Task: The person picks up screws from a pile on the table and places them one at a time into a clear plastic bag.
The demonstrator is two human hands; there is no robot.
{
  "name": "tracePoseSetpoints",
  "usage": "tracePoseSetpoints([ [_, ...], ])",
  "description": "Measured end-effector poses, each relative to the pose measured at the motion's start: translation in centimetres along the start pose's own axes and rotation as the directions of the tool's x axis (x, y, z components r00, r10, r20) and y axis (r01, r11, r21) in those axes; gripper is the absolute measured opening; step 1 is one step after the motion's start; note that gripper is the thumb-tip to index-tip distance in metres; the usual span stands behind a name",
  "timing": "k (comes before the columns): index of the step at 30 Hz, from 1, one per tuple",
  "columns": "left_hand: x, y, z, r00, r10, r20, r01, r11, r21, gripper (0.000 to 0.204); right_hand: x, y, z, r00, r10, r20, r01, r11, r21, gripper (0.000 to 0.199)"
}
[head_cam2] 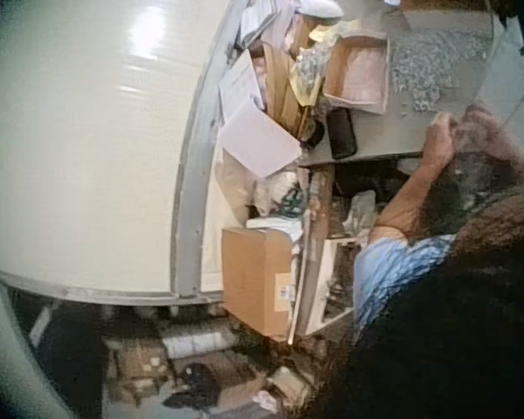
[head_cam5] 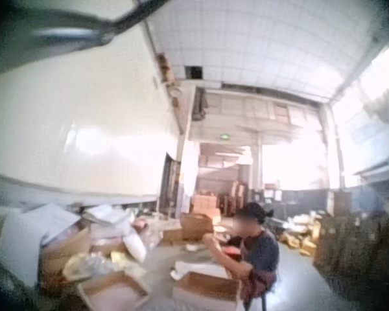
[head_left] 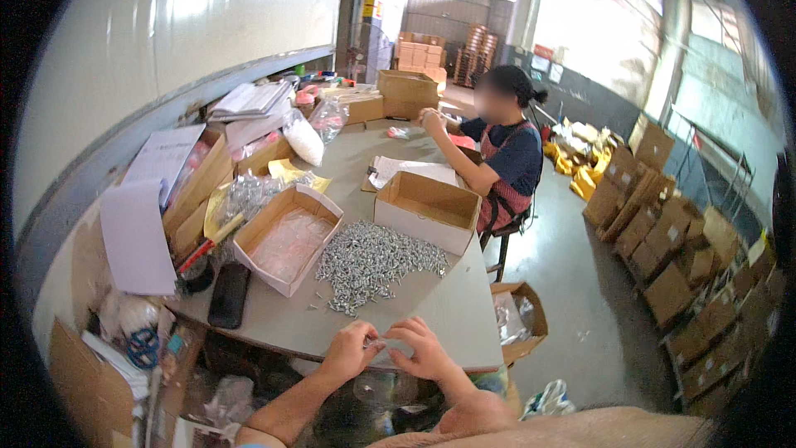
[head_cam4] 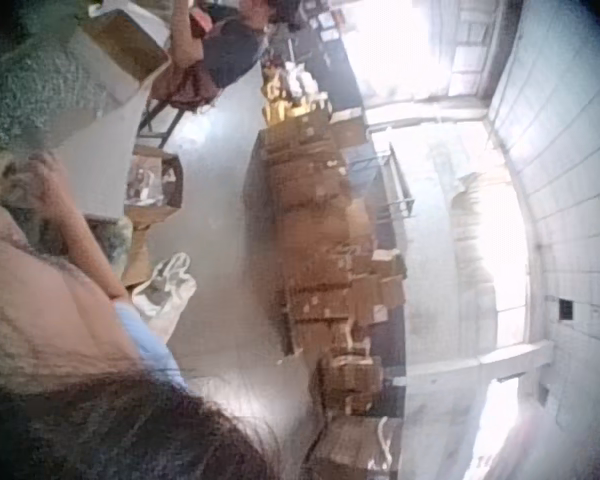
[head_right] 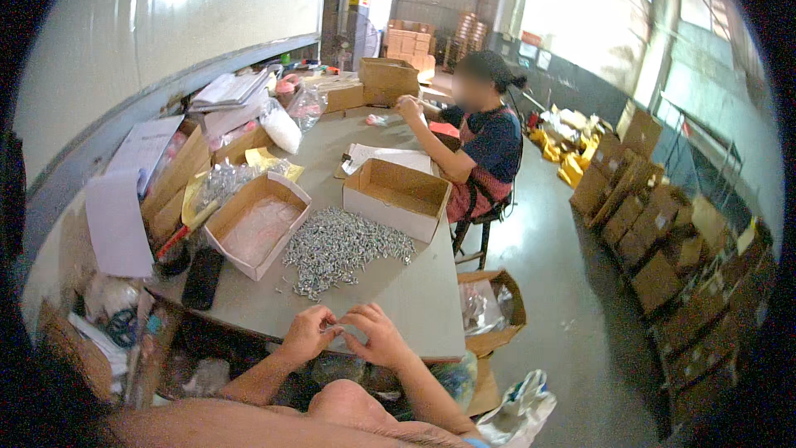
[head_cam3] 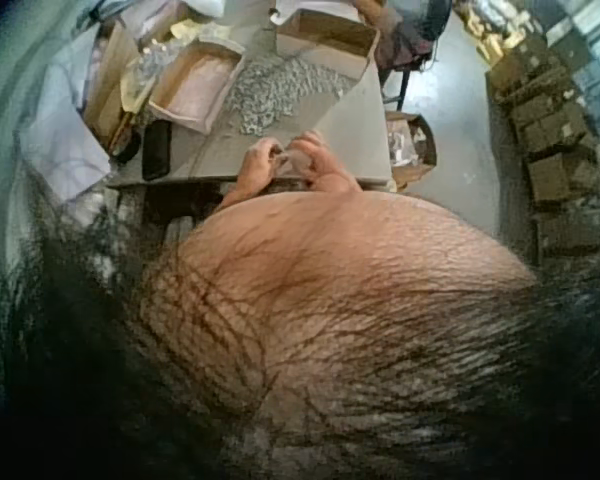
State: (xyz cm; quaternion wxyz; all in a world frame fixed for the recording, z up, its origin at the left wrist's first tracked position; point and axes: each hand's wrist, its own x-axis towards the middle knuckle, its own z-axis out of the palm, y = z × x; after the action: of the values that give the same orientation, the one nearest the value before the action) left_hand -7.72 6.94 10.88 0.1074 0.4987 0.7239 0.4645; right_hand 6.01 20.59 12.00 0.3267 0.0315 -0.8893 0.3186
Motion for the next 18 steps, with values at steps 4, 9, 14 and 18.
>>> tracePoseSetpoints([
  [4,-0.3,-0.9,1.1,0.998,0.053,-0.037,-0.05,0.995,0.083,0.022,0.2,0.0,0.5,0.99,-0.066,0.122,0.077,0.993,-0.089,0.029],
  [9,-0.8,-0.6,0.7,0.999,0.016,-0.047,-0.01,0.993,0.12,0.018,1.0,-0.9,1.4,0.98,-0.089,0.179,0.112,0.986,-0.127,0.029],
  [14,-0.5,-0.2,1.9,0.971,0.145,-0.19,-0.107,0.975,0.197,0.014,-0.1,-1.1,0.9,0.97,-0.064,0.236,0.098,0.986,-0.138,0.031],
  [18,-0.9,-0.4,1.8,0.935,0.237,-0.262,-0.153,0.94,0.305,0.011,0.1,-1.1,1.3,0.958,-0.065,0.28,0.1,0.989,-0.111,0.032],
])
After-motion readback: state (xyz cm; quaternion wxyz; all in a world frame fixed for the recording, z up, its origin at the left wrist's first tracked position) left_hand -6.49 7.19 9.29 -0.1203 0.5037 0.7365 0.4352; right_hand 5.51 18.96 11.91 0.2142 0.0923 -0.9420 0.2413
